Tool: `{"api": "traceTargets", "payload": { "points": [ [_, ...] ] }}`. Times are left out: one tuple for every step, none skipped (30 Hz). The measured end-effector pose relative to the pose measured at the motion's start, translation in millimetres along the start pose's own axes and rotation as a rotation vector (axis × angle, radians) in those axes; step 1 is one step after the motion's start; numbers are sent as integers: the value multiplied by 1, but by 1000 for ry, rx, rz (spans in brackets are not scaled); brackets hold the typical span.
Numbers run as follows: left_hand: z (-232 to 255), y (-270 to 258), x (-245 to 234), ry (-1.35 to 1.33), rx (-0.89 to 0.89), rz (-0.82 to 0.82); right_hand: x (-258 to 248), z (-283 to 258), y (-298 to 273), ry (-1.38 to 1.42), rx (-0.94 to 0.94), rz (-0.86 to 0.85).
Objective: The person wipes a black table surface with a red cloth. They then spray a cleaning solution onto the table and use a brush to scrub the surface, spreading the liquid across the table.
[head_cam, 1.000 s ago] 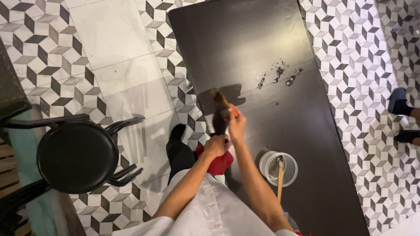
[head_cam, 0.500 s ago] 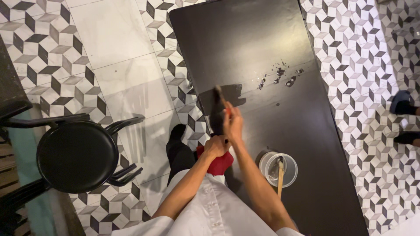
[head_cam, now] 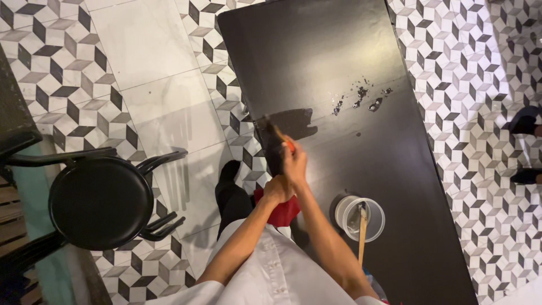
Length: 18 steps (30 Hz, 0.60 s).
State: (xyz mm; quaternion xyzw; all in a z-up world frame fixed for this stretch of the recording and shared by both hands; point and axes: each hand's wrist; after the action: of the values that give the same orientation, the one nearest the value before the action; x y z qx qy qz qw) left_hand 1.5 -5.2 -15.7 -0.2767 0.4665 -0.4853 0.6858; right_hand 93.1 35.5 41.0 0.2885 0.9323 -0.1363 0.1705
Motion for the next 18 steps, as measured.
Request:
{"api": "traceTargets", "payload": {
  "points": [
    [4,-6,-7,-75,-22,-23,-11,9,5,2,-16,23],
    [7,-14,-16,-150,-44,-44,-21,18,10,5,-32,46],
    [11,-22,-26,-225,-67,-66,-31,27,16,-12,-31,65],
    [15,-30,-35,-234,-66,-67,-42,35,22,-29,-30,84],
    [18,-36,-42,-243,-65,-68,-52,43,29,-46,-29,103],
    [21,-40,-48,-253,-65,-69,-63,49,36,-68,-60,108],
    [22,-43,-52,-254,-64,-64,-75,54,43,-89,-92,112],
    [23,-45,-55,-255,-63,-59,-83,57,50,-110,-123,115],
    [23,-46,-55,-256,-62,-54,-90,59,58,-153,-108,127],
    [23,-46,-55,-267,-59,-52,-97,60,66,-198,-92,140],
    [23,-46,-54,-279,-56,-51,-103,60,70,-242,-75,153],
    [22,-45,-54,-290,-52,-47,-106,58,72,-282,-139,152],
    [22,-44,-54,-291,-61,-63,-108,56,74,-321,-202,149],
    [22,-44,-53,-292,-69,-81,-109,53,74,-360,-264,147],
    [22,-43,-52,-293,-78,-99,-107,50,72,-386,-344,122],
    [22,-43,-51,-294,-72,-85,-103,45,69,-412,-423,96],
    [22,-42,-50,-296,-67,-71,-97,38,64,-437,-502,69],
    [21,-41,-49,-297,-61,-55,-89,31,60,-432,-401,35]
  ]
}}
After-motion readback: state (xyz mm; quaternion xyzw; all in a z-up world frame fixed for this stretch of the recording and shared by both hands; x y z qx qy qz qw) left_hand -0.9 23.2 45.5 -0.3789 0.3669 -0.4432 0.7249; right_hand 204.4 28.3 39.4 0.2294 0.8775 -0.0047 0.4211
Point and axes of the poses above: each hand's wrist, its own y-axis towards the middle knuckle, its own x-axis out of the palm, z = x × y, and after that the axes turned 15 degrees about -x, right-handed
